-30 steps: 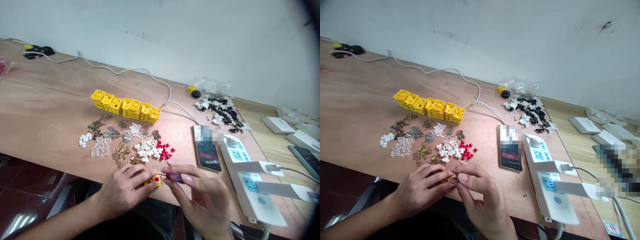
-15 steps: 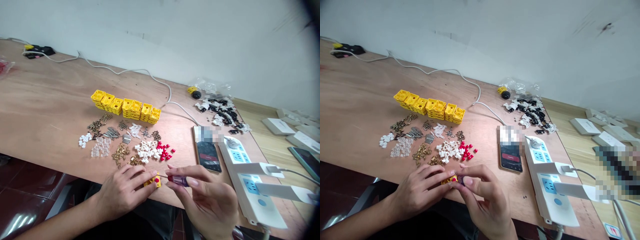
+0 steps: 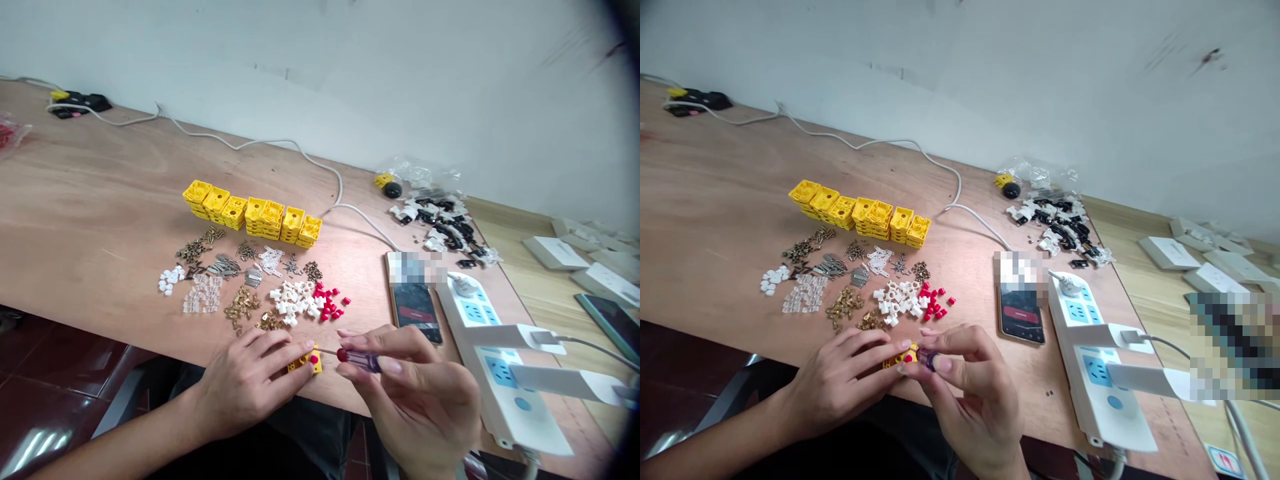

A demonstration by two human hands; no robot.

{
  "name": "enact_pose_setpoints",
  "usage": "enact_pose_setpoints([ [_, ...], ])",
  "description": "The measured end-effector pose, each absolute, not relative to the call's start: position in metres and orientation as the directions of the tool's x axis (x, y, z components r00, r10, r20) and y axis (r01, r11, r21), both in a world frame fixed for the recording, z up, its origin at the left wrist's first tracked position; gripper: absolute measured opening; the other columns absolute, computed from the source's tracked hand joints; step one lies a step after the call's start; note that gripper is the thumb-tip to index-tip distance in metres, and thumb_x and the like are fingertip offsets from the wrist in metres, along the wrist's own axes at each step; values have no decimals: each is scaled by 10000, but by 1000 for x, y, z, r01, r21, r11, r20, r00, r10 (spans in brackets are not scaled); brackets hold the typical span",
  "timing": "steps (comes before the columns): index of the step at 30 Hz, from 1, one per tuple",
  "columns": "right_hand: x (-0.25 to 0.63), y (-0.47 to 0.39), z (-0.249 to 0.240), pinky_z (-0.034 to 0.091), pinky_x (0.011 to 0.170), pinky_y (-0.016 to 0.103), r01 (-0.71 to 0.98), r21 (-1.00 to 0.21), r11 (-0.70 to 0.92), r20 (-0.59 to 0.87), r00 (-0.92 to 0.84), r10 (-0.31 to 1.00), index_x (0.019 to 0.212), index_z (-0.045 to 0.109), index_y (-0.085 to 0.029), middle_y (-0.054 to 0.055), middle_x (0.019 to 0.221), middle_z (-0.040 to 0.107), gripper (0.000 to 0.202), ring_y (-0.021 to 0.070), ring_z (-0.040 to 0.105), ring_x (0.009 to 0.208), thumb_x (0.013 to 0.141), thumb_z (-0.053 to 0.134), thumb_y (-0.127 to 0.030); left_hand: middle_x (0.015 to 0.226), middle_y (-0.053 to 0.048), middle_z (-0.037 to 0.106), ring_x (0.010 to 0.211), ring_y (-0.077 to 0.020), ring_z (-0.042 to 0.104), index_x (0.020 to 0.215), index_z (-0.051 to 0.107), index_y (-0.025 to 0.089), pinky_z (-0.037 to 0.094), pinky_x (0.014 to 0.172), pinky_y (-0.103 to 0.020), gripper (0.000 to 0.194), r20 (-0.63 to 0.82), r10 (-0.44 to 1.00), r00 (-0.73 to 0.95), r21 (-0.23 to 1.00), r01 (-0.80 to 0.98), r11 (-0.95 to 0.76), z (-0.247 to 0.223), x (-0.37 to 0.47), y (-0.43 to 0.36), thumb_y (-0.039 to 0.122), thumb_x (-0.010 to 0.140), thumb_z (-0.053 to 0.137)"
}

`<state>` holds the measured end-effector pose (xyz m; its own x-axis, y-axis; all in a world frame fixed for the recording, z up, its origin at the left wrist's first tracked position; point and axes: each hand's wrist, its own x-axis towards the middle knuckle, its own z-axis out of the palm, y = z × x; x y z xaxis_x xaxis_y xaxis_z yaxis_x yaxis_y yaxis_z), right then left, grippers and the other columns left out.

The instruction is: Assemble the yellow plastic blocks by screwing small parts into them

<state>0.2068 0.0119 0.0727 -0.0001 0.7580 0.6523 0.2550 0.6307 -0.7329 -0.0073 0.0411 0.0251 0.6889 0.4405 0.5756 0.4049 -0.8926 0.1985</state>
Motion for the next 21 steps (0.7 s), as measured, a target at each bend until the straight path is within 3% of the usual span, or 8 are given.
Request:
enact_pose_setpoints([
  [6, 208, 12, 72, 704, 769, 393, 233, -764, 601, 593, -113, 797, 1217, 581, -267, 59, 1204, 751, 520, 215, 772, 1024, 842, 633, 89, 1234, 1, 747, 1016, -223, 642, 1160, 717, 200, 517, 779, -352, 216, 589, 451, 671, 218, 406, -888, 27, -7, 41, 217, 1068, 522],
  [14, 205, 15, 74, 685, 696, 307, 251, -728, 638, 660, 5, 751, 1077, 634, -277, -13, 954, 733, 502, 151, 760, 827, 766, 711, 110, 1260, -3, 736, 1037, -227, 637, 1203, 706, 201, 516, 770, -355, 220, 577, 445, 685, 201, 409, -890, 25, -7, 41, 203, 1058, 540],
  [18, 208, 12, 75, 690, 804, 389, 217, -770, 600, 590, -118, 799, 1168, 570, -267, 42, 1149, 734, 538, 197, 763, 997, 794, 606, 118, 1266, -1, 734, 1030, -223, 637, 1204, 704, 200, 511, 766, -356, 230, 572, 444, 690, 208, 402, -892, 24, -7, 42, 219, 1071, 517],
  [21, 206, 13, 75, 696, 822, 397, 186, -783, 593, 576, -142, 805, 1147, 557, -266, 29, 1104, 753, 539, 190, 779, 970, 798, 599, 142, 1251, 5, 739, 1034, -222, 635, 1179, 713, 209, 507, 786, -361, 219, 570, 454, 685, 216, 408, -887, 23, -7, 42, 218, 1069, 525],
])
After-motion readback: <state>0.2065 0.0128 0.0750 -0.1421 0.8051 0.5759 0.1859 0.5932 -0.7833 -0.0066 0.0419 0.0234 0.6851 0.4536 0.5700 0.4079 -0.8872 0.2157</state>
